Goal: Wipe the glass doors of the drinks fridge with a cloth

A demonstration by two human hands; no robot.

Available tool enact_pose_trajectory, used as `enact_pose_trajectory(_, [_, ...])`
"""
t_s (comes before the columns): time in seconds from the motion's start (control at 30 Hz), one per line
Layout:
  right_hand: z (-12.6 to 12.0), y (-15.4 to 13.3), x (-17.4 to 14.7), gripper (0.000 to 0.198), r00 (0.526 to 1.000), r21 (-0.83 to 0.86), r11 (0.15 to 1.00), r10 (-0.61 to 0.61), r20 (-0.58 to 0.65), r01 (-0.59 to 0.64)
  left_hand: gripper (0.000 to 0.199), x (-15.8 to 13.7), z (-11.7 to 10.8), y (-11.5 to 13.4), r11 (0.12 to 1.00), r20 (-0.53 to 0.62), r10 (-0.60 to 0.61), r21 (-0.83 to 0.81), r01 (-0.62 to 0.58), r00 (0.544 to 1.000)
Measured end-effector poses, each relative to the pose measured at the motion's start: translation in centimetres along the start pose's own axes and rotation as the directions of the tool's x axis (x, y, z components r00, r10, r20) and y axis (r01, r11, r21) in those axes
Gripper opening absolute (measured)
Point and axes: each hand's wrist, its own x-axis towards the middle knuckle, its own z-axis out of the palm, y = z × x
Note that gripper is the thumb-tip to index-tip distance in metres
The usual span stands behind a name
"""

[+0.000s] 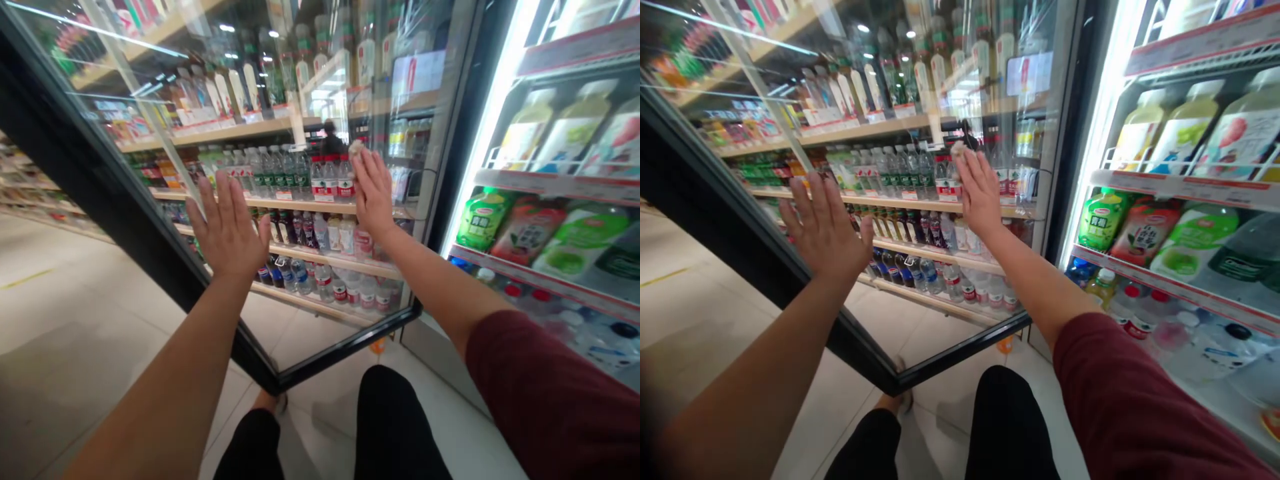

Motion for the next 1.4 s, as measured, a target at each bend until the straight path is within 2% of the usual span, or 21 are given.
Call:
enact_pose_trajectory(0.1, [0.1, 0.3, -2.9, 0.061, 0.993, -0.012, 0.994, 0.110, -0.032, -0.111, 0.082, 0.0, 0.1, -0.1, 1.000, -0.001, -0.006, -0.016, 0.006, 1.000])
enact_pose_trajectory(0.2, [-0.1, 1.1, -4.9, 0.061, 0.991, -0.023, 0.991, 0.131, -0.021, -0.132, 0.082, 0.0, 0.1, -0.1, 1.000, -0.005, 0.007, -0.003, -0.007, 1.000])
enact_pose_trajectory(0.3, [-0.4, 3.2, -2.6, 0.061, 0.987, 0.005, 0.989, 0.151, -0.053, -0.151, 0.082, 0.0, 0.2, -0.2, 1.000, -0.013, 0.014, 0.006, -0.014, 1.000])
enact_pose_trajectory(0.37, [-0.4, 4.8, -0.2, 0.063, 0.975, 0.020, 0.980, 0.200, -0.094, -0.199, 0.082, 0.0, 0.2, -0.1, 1.000, -0.018, 0.003, -0.015, -0.003, 1.000])
enact_pose_trajectory(0.43, [-0.5, 5.9, 0.9, 0.064, 0.960, 0.027, 0.967, 0.255, -0.111, -0.254, 0.083, 0.0, 0.2, 0.0, 0.999, -0.010, -0.011, -0.038, 0.011, 1.000])
enact_pose_trajectory(0.63, [-1.0, 7.4, -2.9, 0.067, 0.894, 0.052, 0.906, 0.423, -0.147, -0.420, 0.080, 0.0, -0.1, 0.3, 1.000, 0.003, 0.005, 0.009, -0.005, 1.000])
enact_pose_trajectory(0.83, [-1.0, 11.8, -0.2, 0.068, 0.868, 0.111, 0.901, 0.434, -0.240, -0.420, 0.082, 0.0, 0.0, 0.2, 1.000, -0.003, 0.005, -0.010, -0.005, 1.000])
enact_pose_trajectory(0.97, [-0.5, 13.2, -0.6, 0.069, 0.853, 0.180, 0.907, 0.419, -0.313, -0.379, 0.081, -0.1, 0.3, 0.3, 0.999, -0.034, 0.020, -0.039, -0.021, 0.999])
enact_pose_trajectory(1.07, [-0.6, 13.5, 0.7, 0.072, 0.835, 0.206, 0.905, 0.424, -0.350, -0.373, 0.081, -0.1, 0.3, 0.4, 0.999, -0.037, 0.028, -0.035, -0.029, 0.999])
enact_pose_trajectory(1.13, [-0.8, 13.5, 3.6, 0.077, 0.844, 0.204, 0.914, 0.403, -0.353, -0.351, 0.082, -0.1, 0.2, 0.5, 0.999, -0.035, 0.022, -0.041, -0.023, 0.999])
enact_pose_trajectory(1.2, [-0.9, 12.8, 7.1, 0.077, 0.874, 0.191, 0.933, 0.353, -0.335, -0.304, 0.081, -0.1, 0.1, 0.6, 0.999, -0.029, 0.016, -0.045, -0.018, 0.999])
enact_pose_trajectory(1.3, [-0.4, 10.0, 10.3, 0.068, 0.926, 0.154, 0.964, 0.251, -0.282, -0.215, 0.080, 0.0, -0.1, 0.8, 0.999, -0.015, 0.012, -0.041, -0.012, 1.000])
enact_pose_trajectory(1.4, [0.2, 6.3, 9.9, 0.063, 0.959, 0.089, 0.980, 0.194, -0.206, -0.179, 0.080, 0.1, -0.2, 0.9, 0.999, 0.001, 0.007, -0.044, -0.007, 1.000])
